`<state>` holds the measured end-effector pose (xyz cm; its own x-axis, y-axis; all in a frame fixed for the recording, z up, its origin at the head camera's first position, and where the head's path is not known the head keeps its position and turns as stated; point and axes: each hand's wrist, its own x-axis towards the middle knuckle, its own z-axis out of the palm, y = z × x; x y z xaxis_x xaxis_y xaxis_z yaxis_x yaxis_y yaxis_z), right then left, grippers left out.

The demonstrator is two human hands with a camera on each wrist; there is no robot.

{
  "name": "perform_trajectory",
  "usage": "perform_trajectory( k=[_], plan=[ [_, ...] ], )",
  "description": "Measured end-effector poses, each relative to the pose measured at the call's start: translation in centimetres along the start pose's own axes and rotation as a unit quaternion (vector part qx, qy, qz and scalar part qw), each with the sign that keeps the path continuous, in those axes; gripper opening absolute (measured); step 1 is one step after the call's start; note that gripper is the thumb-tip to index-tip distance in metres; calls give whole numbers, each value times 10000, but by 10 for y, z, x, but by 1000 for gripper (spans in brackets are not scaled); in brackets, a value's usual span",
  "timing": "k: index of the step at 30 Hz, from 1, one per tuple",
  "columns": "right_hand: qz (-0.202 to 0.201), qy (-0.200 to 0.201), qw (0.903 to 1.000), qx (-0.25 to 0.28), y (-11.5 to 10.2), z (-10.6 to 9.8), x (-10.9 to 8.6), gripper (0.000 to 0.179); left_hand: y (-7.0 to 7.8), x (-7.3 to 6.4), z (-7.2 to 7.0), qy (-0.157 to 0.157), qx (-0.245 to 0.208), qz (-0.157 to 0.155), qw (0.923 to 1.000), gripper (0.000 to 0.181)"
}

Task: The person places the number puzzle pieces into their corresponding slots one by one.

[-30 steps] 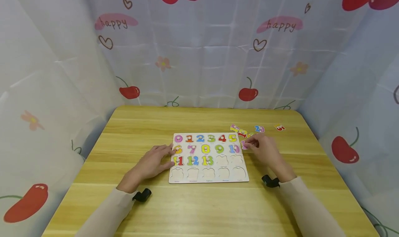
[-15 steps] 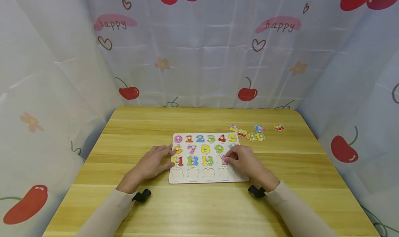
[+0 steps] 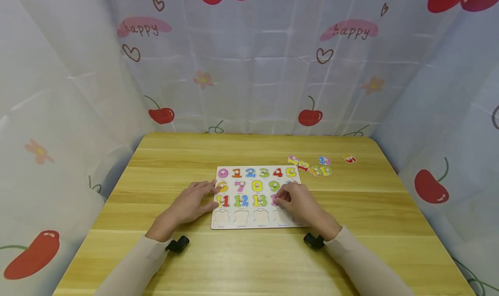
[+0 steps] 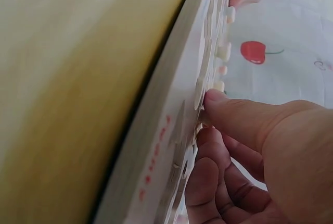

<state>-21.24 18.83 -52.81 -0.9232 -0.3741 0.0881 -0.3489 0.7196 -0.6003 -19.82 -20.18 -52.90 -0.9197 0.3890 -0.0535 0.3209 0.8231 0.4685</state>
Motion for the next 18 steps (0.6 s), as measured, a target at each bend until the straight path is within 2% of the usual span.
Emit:
perform_trajectory(
  k=[13, 18],
  plan=[
    [-39, -8, 9999, 153, 1, -2, -2, 9, 2, -2, 0, -4, -25, 3, 10000, 57],
    [254, 23, 9991, 344, 2, -9, -4, 8, 2, -2, 0, 23, -34, 14, 10000, 56]
  ],
)
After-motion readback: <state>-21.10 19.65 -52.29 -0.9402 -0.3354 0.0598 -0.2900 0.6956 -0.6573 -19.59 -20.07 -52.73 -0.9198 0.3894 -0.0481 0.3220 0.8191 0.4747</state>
